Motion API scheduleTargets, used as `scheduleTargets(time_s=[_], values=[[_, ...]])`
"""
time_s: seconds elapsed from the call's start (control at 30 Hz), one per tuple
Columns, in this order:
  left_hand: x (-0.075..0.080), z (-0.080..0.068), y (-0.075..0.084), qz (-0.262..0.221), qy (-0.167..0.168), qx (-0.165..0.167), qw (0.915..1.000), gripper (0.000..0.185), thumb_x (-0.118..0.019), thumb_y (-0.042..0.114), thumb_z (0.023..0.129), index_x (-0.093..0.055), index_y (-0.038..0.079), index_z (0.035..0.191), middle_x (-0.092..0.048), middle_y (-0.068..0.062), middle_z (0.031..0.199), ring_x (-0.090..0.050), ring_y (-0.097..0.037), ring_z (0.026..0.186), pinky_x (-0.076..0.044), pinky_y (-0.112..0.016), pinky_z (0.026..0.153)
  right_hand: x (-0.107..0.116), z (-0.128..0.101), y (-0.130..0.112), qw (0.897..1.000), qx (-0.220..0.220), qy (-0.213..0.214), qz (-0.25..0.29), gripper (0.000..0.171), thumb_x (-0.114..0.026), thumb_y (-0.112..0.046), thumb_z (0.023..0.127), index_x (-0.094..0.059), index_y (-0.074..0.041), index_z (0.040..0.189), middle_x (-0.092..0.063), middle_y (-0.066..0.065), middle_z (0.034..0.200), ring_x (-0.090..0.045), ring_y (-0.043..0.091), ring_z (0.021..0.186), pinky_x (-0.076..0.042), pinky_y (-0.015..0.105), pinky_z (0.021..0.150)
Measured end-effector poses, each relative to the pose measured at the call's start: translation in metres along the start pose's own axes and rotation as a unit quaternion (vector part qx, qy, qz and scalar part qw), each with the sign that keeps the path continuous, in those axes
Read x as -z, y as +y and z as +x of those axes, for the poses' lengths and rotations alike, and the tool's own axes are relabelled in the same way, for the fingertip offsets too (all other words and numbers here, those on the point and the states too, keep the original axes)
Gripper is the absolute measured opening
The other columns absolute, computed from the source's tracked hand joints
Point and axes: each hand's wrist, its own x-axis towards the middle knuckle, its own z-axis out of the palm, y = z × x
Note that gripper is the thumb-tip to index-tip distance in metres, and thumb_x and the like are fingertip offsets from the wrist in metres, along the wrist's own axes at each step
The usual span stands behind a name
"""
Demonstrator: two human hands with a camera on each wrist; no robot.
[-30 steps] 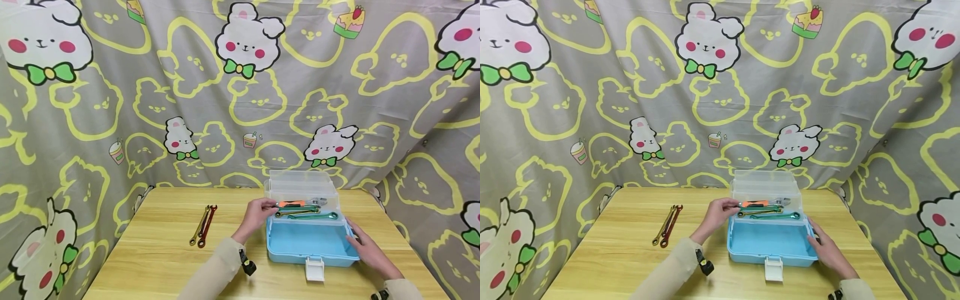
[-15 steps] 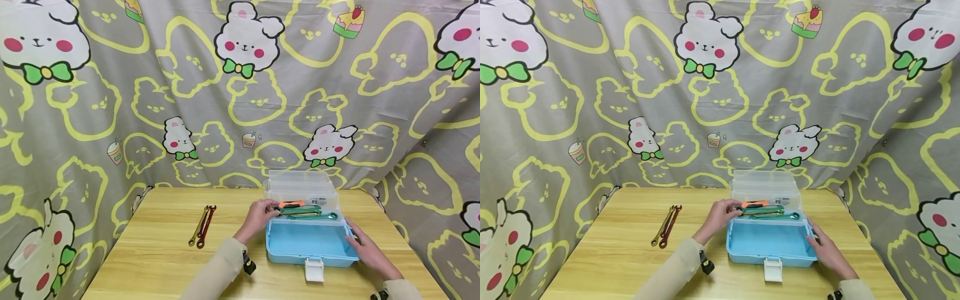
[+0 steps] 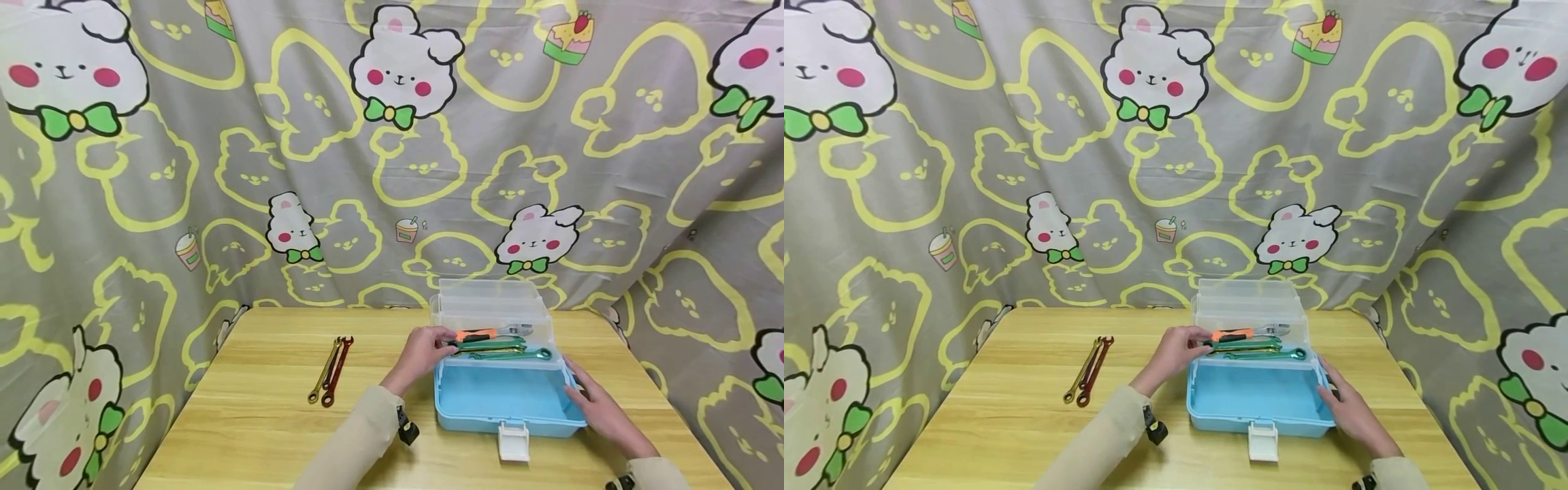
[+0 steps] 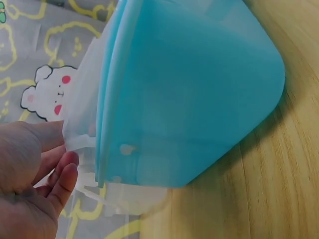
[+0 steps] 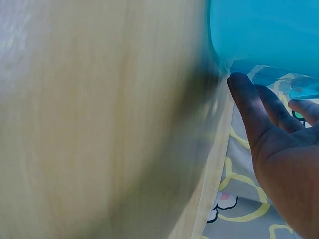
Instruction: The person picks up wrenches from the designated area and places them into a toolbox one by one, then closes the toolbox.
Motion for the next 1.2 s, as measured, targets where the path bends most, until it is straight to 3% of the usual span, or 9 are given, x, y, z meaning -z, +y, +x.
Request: scheduleTargets(time_s=[0.23,0.67,0.93,1.1,1.2], values=[[-0.003,-0.002,-0.001,-0.003,0.001,-0.001,1.0,0.022,-0.076,0.018,0.095,-0.078,0.011,0.116,-0.08,0.0,0.102,-0.055,0.001,0.068,-0.048,-0.017,0.06,-0.001,-0.003,0.002,1.0,0.0,-0.001,0.001,0.072,-0.045,-0.026,0.112,-0.002,-0.011,0.167,-0.003,0.038,0.166,-0.006,0.063,0.15,-0.016,0.077,0.117],[0.0,-0.015,-0.005,-0.039,-0.006,-0.016,0.9991,0.028,-0.072,0.02,0.099,-0.074,0.012,0.126,-0.078,-0.003,0.116,-0.058,0.0,0.075,-0.051,-0.017,0.067,-0.001,-0.006,0.005,1.0,-0.021,-0.007,-0.004,0.073,-0.045,-0.03,0.112,0.001,-0.015,0.167,0.0,0.038,0.166,-0.004,0.064,0.149,-0.013,0.078,0.116],[0.039,-0.045,-0.021,-0.03,0.0,-0.007,0.9995,0.035,-0.072,0.02,0.099,-0.069,0.014,0.133,-0.074,-0.005,0.126,-0.066,-0.006,0.086,-0.056,-0.02,0.075,0.001,-0.007,0.003,1.0,-0.008,0.002,-0.006,0.072,-0.044,-0.032,0.112,0.0,-0.014,0.167,0.0,0.039,0.165,-0.003,0.065,0.148,-0.012,0.08,0.114],[0.076,-0.08,-0.055,0.003,0.031,0.015,0.9994,0.036,-0.075,0.015,0.096,-0.07,0.012,0.131,-0.075,-0.01,0.123,-0.068,-0.012,0.085,-0.056,-0.022,0.071,0.0,-0.006,0.001,1.0,0.011,0.009,-0.01,0.071,-0.043,-0.032,0.113,-0.002,-0.012,0.167,-0.002,0.04,0.165,-0.006,0.066,0.147,-0.014,0.081,0.114],[0.093,-0.103,-0.081,0.025,0.056,0.047,0.997,0.036,-0.076,0.012,0.094,-0.071,0.009,0.129,-0.075,-0.012,0.121,-0.066,-0.014,0.083,-0.054,-0.023,0.068,0.0,-0.005,-0.001,1.0,0.017,0.011,-0.013,0.07,-0.042,-0.03,0.113,-0.003,-0.011,0.167,-0.002,0.04,0.165,-0.006,0.066,0.147,-0.014,0.081,0.113]])
